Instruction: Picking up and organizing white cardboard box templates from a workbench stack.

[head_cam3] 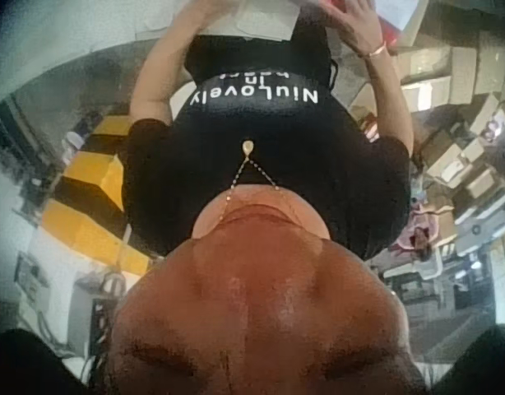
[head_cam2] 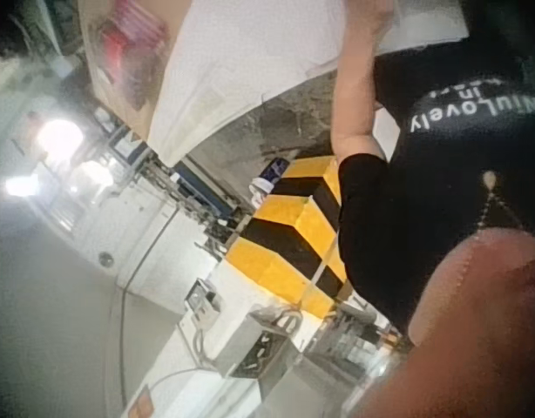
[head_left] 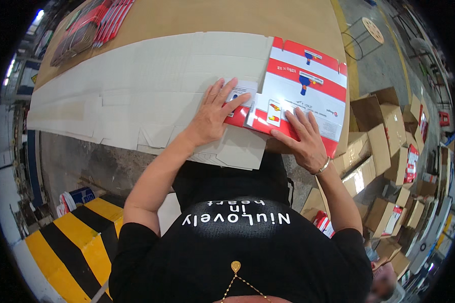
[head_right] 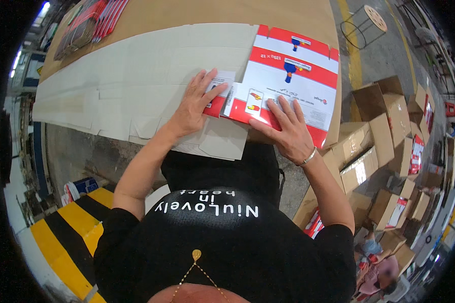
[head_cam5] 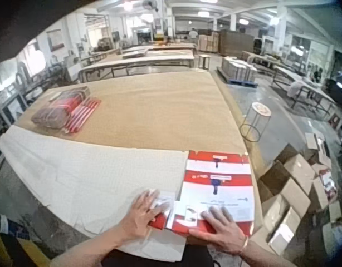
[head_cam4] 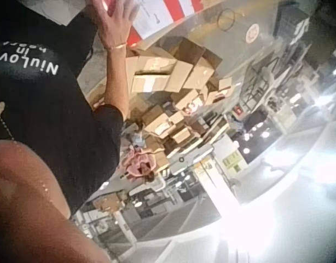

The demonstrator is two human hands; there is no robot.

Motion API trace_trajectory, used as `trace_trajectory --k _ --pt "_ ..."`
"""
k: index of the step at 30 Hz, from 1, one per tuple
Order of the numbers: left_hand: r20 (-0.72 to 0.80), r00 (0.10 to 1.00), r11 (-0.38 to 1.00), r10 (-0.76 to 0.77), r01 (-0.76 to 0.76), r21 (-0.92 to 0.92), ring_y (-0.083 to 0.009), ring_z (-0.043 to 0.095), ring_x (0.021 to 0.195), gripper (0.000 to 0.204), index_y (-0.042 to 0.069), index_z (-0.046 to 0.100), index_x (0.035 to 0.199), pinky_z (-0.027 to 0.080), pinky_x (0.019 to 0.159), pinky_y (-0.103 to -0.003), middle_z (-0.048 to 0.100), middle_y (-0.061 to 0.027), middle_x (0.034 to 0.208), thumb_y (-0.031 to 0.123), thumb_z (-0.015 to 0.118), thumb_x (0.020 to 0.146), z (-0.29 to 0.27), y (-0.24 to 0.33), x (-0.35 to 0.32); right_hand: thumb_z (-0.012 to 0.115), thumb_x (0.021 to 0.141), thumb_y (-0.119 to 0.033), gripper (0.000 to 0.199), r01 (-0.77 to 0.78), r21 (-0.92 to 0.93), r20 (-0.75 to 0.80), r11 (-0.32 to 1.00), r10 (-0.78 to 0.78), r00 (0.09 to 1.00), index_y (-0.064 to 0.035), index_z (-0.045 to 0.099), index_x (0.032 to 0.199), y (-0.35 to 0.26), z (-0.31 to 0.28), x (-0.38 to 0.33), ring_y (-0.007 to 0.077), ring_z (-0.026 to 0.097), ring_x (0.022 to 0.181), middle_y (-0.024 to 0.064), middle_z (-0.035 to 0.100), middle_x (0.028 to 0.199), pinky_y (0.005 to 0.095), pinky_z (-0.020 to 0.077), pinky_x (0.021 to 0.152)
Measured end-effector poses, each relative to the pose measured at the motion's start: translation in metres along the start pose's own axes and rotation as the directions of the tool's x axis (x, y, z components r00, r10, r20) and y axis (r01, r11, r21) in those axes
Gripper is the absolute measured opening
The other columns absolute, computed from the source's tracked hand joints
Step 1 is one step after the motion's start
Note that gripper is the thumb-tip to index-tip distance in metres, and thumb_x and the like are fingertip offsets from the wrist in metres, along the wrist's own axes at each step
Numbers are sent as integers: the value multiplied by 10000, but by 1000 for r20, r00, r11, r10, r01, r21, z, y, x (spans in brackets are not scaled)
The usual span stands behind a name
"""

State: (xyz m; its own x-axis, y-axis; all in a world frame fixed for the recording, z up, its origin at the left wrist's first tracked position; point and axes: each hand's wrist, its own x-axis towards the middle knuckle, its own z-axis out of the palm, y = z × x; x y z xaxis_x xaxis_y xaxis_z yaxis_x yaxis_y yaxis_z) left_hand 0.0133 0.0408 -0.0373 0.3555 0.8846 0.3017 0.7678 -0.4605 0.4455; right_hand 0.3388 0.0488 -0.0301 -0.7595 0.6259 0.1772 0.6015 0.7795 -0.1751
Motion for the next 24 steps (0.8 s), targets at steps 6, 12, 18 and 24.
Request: trace_trajectory --k 6,12,18,24 --pt "217 976 980 20 -63 191 -456 98 1510 598 268 371 1550 96 1197 -629 153 -177 1653 340 516 975 8 6 -2 735 812 -100 759 7 -33 16 999 -7 1000 -488 498 1420 -3 1 1 389 357 1437 89 395 1557 600 259 1182" --pt "228 969 938 -99 14 346 -454 124 1498 591 303 372 1550 83 1138 -721 174 -187 1640 474 494 998 13 16 -2 772 813 -227 670 -22 22 67 1000 20 998 -498 540 1381 -9 -10 7 384 315 1457 68 381 1569 596 228 1192" --pt "219 963 921 -158 64 385 -463 139 1490 642 313 376 1547 85 1112 -752 193 -197 1627 558 515 970 15 23 2 742 860 -210 608 -139 47 43 989 137 990 -429 558 1397 -13 0 6 363 320 1459 29 419 1553 577 222 1201" --pt "220 964 933 -151 65 354 -469 134 1490 700 313 375 1547 81 1123 -745 184 -197 1627 632 522 941 16 19 0 724 883 -205 566 -146 49 37 988 144 989 -411 575 1389 -15 -1 9 344 318 1466 27 444 1541 562 201 1211"
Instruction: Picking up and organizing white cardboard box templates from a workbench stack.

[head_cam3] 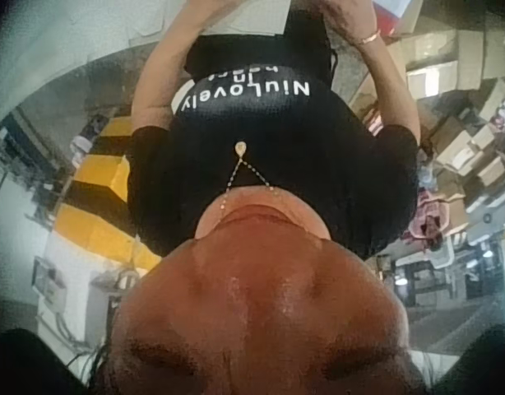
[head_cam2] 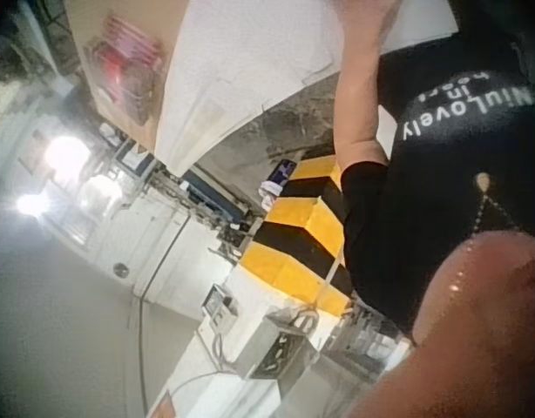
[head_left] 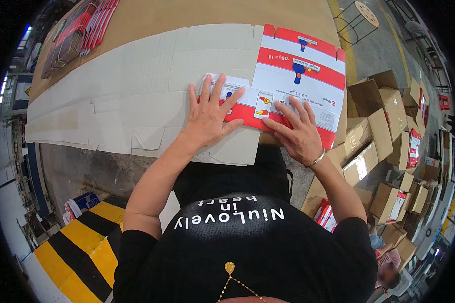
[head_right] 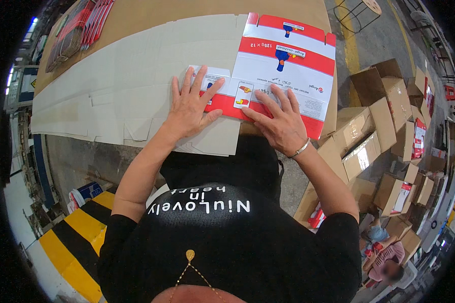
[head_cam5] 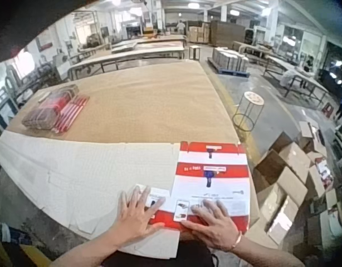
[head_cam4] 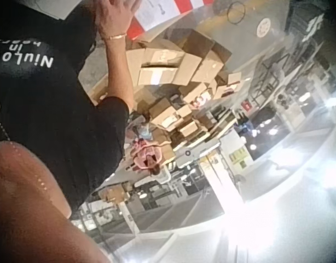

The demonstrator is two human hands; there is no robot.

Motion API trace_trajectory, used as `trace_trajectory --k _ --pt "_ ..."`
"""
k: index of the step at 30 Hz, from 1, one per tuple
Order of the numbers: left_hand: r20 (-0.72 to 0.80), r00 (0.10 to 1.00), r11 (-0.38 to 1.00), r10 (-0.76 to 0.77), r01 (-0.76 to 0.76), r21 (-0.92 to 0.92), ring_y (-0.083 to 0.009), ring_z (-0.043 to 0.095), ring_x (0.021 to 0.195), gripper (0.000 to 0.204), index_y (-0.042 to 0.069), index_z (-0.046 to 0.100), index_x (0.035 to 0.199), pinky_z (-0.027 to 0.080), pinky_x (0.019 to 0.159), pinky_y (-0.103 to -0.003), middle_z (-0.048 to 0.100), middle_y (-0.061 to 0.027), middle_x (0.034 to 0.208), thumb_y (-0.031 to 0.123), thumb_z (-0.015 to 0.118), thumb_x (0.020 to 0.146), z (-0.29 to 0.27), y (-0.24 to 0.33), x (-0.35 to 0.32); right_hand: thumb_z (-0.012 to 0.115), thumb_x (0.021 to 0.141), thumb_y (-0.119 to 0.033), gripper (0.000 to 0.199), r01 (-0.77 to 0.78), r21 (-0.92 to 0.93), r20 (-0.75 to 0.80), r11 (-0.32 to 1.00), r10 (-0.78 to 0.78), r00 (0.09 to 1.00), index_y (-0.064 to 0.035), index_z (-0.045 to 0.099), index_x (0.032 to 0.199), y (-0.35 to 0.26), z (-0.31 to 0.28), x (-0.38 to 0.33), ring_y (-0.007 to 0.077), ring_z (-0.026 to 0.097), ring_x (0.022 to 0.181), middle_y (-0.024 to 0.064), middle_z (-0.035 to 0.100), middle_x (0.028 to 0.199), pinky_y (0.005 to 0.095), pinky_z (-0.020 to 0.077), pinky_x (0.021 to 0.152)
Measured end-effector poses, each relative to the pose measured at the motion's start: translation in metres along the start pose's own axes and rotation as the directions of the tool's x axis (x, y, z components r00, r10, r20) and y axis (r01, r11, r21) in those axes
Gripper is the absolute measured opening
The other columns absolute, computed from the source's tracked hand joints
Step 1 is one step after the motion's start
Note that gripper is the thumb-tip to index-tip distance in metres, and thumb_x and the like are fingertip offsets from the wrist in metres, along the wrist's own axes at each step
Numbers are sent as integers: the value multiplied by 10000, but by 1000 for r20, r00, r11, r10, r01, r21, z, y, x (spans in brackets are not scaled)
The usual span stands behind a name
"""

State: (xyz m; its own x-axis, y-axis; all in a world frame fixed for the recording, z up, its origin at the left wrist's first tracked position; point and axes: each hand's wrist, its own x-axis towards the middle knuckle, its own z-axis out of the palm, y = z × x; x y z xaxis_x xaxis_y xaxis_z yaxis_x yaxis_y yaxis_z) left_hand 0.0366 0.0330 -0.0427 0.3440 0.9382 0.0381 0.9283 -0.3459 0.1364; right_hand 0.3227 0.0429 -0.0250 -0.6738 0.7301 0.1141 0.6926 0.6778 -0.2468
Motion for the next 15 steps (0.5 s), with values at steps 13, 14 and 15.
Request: trace_trajectory --k 13,14,15 --pt "-11 1000 999 6 -7 -40 -427 133 1505 670 305 391 1537 95 1128 -733 186 -173 1639 561 556 940 -5 -3 1 694 904 -237 536 29 -30 0 999 -29 1000 -424 563 1389 2 1 -5 345 315 1456 22 429 1536 574 195 1199" --pt "-14 1000 999 4 -5 -38 -427 133 1505 670 305 391 1537 95 1128 -733 186 -173 1639 561 556 940 -5 -3 2 696 899 -228 542 32 -20 7 999 -32 999 -422 564 1388 3 1 -4 348 316 1456 24 428 1537 576 195 1199" --pt "-12 1000 999 -1 1 -38 -424 131 1506 673 304 395 1535 90 1128 -734 186 -170 1639 558 565 934 -5 -2 2 698 895 -220 548 34 -9 14 999 -34 999 -421 566 1387 3 1 -3 350 317 1456 26 427 1538 578 194 1199"
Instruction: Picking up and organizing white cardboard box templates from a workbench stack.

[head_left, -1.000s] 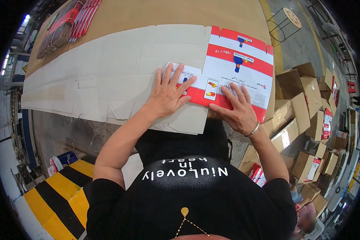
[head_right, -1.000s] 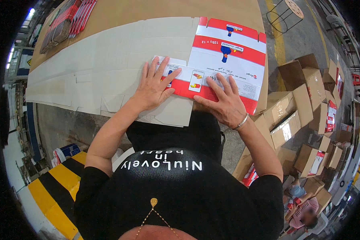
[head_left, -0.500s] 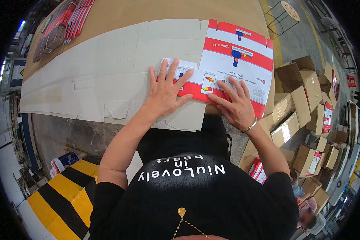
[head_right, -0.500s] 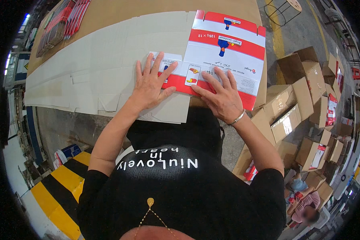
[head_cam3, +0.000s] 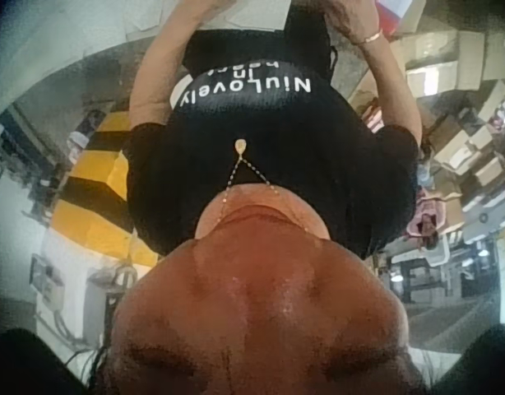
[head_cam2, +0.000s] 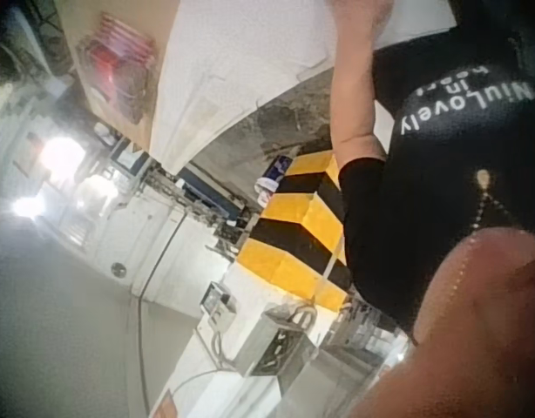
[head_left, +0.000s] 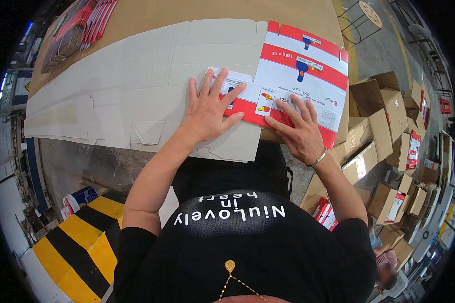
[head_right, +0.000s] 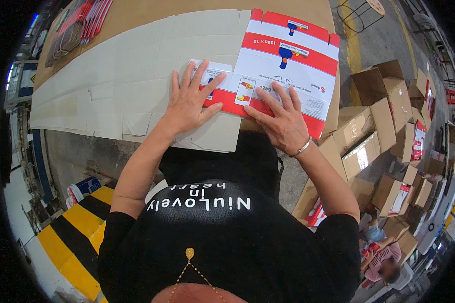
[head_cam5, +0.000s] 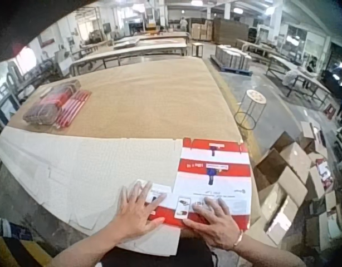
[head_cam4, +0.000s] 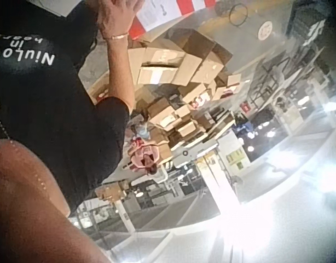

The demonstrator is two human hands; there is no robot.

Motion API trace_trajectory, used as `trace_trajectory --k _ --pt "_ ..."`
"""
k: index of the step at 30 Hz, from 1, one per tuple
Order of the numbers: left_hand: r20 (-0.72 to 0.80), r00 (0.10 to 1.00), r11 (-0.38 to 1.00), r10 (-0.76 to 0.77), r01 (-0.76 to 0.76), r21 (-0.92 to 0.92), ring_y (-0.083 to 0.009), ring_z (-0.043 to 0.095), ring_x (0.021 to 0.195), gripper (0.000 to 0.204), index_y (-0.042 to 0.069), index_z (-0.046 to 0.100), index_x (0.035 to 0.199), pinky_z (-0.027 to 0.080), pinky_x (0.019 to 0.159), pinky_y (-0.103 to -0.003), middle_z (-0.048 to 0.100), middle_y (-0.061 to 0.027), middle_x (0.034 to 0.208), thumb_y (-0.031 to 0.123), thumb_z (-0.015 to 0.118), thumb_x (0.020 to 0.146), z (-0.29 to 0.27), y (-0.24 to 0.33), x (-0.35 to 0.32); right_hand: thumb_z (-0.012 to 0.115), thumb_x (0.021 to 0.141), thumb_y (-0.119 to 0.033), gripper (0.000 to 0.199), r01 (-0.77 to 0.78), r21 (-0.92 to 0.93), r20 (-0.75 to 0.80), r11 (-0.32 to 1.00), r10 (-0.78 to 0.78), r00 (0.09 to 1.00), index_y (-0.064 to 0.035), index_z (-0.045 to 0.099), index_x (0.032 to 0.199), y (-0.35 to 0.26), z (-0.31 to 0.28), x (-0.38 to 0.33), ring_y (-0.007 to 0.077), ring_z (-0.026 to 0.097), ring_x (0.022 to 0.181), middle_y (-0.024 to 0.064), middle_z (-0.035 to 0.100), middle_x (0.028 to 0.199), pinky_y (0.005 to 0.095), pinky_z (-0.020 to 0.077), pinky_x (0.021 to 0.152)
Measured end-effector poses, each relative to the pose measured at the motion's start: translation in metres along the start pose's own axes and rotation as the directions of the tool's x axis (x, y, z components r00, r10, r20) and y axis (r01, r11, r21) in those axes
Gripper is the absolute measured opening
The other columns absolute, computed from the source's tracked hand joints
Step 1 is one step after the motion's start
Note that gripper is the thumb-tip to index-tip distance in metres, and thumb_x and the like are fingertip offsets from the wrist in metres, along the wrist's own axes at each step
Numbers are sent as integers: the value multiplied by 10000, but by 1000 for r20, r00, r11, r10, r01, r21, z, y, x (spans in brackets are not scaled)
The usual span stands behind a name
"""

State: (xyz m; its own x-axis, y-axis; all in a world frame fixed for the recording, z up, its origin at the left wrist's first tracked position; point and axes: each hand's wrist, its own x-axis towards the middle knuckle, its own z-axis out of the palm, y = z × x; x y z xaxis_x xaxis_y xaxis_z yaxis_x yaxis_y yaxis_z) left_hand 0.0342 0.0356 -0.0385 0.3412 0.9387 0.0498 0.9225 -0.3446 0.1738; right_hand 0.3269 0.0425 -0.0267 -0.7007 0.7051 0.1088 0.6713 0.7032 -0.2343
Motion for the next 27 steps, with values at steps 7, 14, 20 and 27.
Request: trace_trajectory --k 7,14,20,27 --pt "3 1000 1000 -19 19 -17 -410 122 1512 687 305 396 1534 72 1123 -743 182 -155 1643 540 591 919 0 3 1 706 878 -192 580 -1 15 -12 1000 1 1000 -416 561 1393 3 0 0 362 304 1462 31 415 1548 578 190 1203" --pt "-14 1000 1000 -1 1 -15 -432 135 1493 672 312 406 1524 96 1086 -775 204 -164 1620 523 596 915 0 3 1 713 849 -145 632 23 25 13 999 -23 1000 -425 557 1394 4 0 1 370 303 1462 34 401 1561 582 193 1204" --pt "6 980 980 -198 198 -1 -430 204 1451 669 282 387 1536 125 1022 -832 253 -174 1573 416 607 918 -6 38 28 710 838 -134 634 14 7 2 1000 -14 1000 -421 569 1385 4 -2 0 371 315 1454 37 407 1558 582 196 1203" --pt "-131 916 922 -378 385 33 -435 211 1453 582 325 439 1496 116 1027 -834 291 -155 1570 471 574 949 11 11 86 700 812 -114 629 145 -67 93 987 -138 986 -411 602 1357 9 -9 6 350 350 1445 37 428 1544 571 236 1188"
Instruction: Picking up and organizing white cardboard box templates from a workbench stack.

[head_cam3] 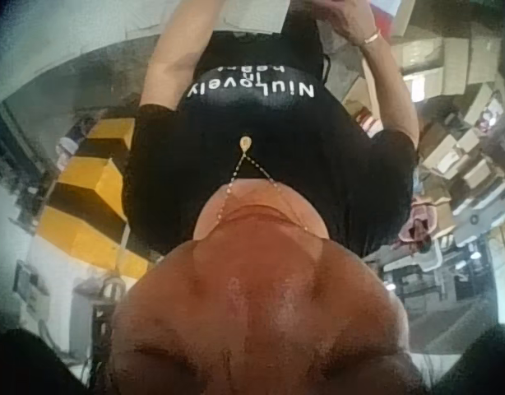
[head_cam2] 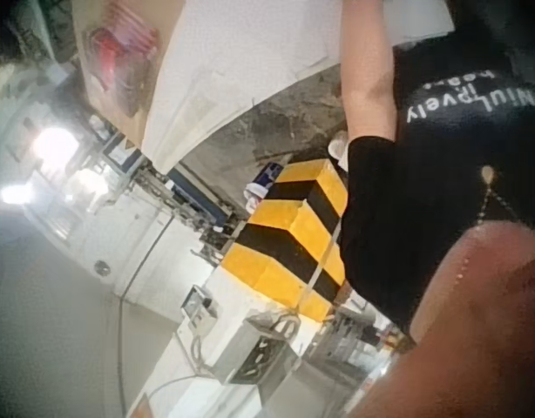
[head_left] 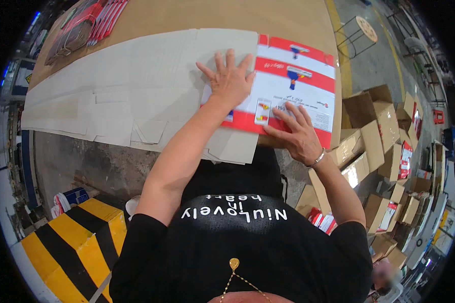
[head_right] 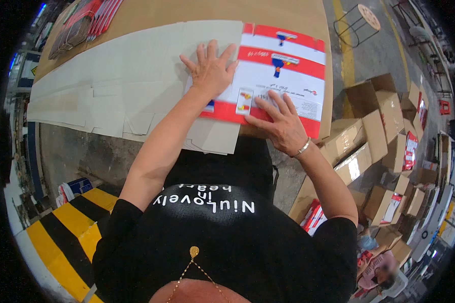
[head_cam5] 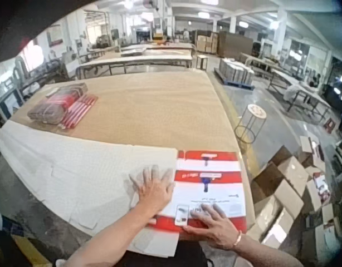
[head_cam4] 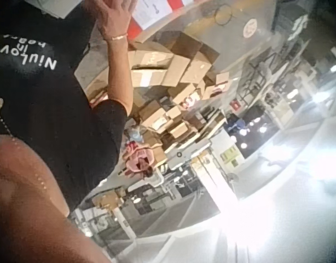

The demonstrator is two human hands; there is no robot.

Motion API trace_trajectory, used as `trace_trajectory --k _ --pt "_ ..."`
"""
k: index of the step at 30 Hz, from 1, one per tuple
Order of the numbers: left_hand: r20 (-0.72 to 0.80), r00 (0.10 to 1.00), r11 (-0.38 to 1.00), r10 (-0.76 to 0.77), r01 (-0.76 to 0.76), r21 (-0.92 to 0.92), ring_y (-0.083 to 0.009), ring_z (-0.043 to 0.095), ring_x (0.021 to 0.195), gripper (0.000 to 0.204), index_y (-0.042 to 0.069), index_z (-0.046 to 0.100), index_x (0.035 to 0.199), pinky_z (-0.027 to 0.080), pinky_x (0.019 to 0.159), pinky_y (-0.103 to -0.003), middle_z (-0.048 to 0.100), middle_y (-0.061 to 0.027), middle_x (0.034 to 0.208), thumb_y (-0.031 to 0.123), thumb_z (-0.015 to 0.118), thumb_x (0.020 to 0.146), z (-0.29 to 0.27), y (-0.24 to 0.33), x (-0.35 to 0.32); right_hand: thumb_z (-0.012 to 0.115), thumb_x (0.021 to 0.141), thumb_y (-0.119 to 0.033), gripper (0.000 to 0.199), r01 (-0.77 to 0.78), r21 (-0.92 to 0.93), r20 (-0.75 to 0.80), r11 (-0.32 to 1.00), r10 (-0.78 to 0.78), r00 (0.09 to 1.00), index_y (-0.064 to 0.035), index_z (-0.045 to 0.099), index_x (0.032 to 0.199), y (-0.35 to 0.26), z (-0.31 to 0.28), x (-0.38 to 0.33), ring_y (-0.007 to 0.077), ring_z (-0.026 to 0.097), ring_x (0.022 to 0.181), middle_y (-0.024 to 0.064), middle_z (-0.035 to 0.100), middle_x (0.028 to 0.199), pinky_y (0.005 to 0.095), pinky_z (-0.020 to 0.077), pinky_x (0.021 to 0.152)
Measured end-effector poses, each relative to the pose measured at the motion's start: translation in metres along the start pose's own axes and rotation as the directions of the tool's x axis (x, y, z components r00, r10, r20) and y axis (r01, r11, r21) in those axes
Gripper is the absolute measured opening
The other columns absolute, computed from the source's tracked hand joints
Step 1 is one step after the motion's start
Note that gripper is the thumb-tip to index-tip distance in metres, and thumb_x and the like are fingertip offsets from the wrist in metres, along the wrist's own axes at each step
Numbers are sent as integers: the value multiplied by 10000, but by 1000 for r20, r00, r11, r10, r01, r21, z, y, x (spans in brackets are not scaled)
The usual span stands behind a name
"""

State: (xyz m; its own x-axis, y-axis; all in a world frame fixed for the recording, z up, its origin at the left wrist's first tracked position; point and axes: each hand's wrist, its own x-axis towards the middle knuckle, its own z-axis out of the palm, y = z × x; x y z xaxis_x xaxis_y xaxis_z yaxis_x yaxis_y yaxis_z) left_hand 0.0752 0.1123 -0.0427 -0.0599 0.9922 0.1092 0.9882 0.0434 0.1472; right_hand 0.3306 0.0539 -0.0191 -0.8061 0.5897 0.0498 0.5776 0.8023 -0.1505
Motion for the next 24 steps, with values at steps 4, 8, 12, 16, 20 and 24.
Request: trace_trajectory --k 4,8,12,16,20,24 --pt "-128 988 944 -88 41 -328 -483 170 1472 628 273 482 1475 96 1054 -825 239 -184 1609 593 543 939 -35 -18 5 685 774 -64 458 -113 -132 -313 985 67 947 -259 739 1184 96 -30 -14 353 498 1324 88 592 1377 525 346 1132" --pt "-62 987 962 -146 127 -242 -479 200 1461 593 247 499 1463 157 1083 -781 267 -166 1600 528 580 947 -91 -91 -40 648 904 -45 399 -514 710 -164 482 823 544 -114 647 1297 146 -60 5 298 569 1244 179 618 1297 411 476 1009" --pt "-51 969 956 -243 231 -179 -447 242 1456 569 220 526 1442 185 1092 -761 312 -152 1585 458 630 935 -94 -164 -91 815 818 -211 786 -452 677 -126 580 697 705 -82 426 1489 212 -51 4 257 659 1044 167 649 1243 372 547 875" --pt "52 971 971 -234 236 -46 -409 302 1443 532 206 568 1404 186 1123 -725 397 -116 1548 391 652 913 -72 -225 -141 863 758 -193 868 -702 549 -3 454 841 541 -4 418 1478 221 -35 30 210 662 986 142 691 1164 371 558 818" --pt "39 982 949 -187 191 -251 -364 345 1431 512 221 606 1365 193 1140 -697 448 -79 1515 351 686 876 -45 -219 -151 789 844 -429 572 -799 509 142 320 884 445 29 697 1173 259 -37 -1 168 660 864 96 735 993 341 532 753" --pt "14 983 952 -184 181 -245 -332 362 1415 478 243 624 1338 206 1135 -709 453 -52 1498 337 701 876 -50 -222 -160 795 845 -436 425 -857 442 159 264 917 365 -25 757 947 269 -44 14 149 645 710 43 706 846 331 519 634"
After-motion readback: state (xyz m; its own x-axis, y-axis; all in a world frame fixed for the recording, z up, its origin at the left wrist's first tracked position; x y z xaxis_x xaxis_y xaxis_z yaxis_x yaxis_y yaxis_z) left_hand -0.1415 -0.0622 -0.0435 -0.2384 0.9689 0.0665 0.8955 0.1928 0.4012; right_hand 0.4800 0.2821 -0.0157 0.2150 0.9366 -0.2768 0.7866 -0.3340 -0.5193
